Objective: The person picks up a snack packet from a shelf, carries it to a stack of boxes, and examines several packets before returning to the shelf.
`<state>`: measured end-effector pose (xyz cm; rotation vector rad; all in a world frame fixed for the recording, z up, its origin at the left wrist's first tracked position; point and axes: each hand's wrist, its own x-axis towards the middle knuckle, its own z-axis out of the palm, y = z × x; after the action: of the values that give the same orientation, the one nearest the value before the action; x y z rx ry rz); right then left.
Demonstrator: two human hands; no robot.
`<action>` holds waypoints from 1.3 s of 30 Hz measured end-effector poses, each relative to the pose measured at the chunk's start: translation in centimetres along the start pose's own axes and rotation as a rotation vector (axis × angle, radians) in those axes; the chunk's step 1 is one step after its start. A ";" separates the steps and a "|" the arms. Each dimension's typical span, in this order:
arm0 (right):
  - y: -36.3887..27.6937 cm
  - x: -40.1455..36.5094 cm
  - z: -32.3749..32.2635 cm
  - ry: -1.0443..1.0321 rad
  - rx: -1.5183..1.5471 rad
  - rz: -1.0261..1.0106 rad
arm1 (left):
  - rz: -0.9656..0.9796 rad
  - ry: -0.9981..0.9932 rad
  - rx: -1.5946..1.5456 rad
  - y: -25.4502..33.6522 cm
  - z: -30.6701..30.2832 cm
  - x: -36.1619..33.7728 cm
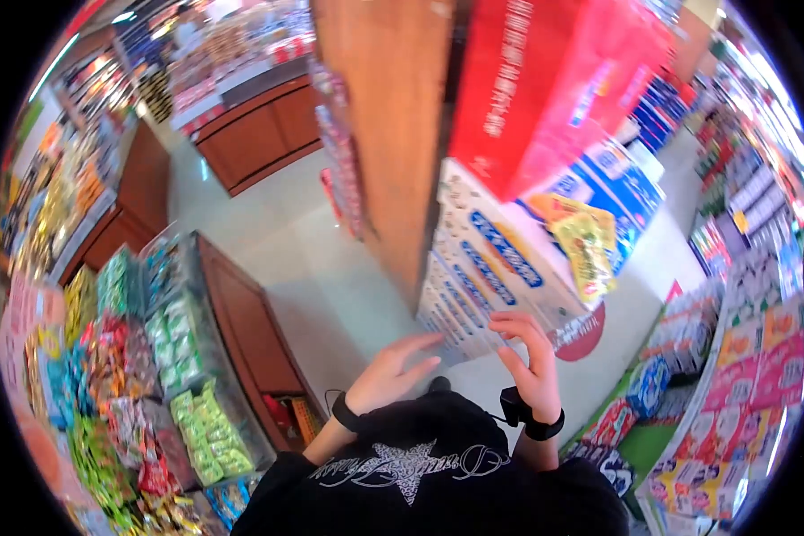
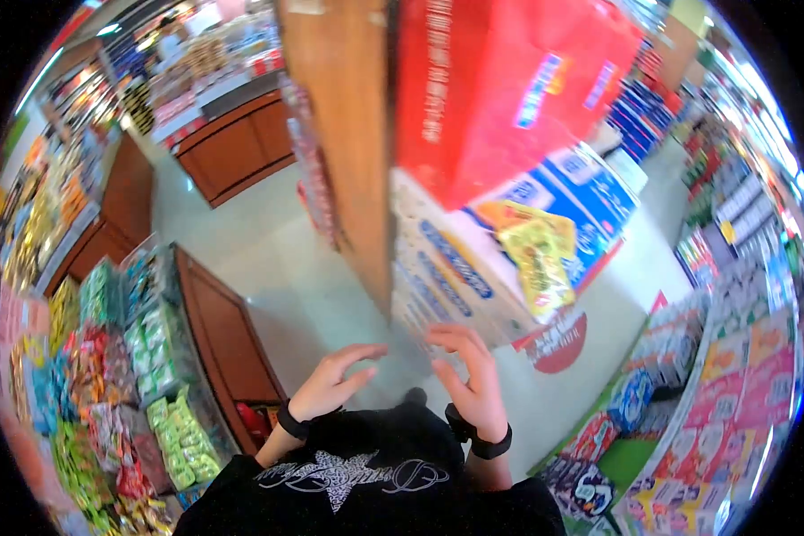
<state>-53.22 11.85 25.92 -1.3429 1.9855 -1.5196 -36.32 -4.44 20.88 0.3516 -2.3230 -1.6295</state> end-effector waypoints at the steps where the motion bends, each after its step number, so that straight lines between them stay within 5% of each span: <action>1: 0.0 -0.7 -1.7 0.018 0.024 -0.033 | 0.011 -0.041 -0.006 0.6 1.1 1.4; 4: 0.9 -2.3 -5.9 0.101 0.073 -0.089 | 0.128 -0.054 -0.107 2.8 3.8 5.3; 6: 1.4 -2.6 -8.3 0.172 0.094 -0.129 | 0.303 0.112 -0.024 3.9 5.5 7.6; 12: 2.7 -1.6 -12.0 0.304 -0.198 -0.157 | 0.567 0.204 0.283 7.3 7.9 12.1; 39: 6.3 4.6 -12.4 0.338 -0.647 -0.138 | 0.531 0.218 0.770 6.3 7.8 18.1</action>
<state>-67.42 15.50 26.65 -1.5500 2.8179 -1.2678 -56.27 -1.91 25.89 0.0371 -2.4818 -0.4068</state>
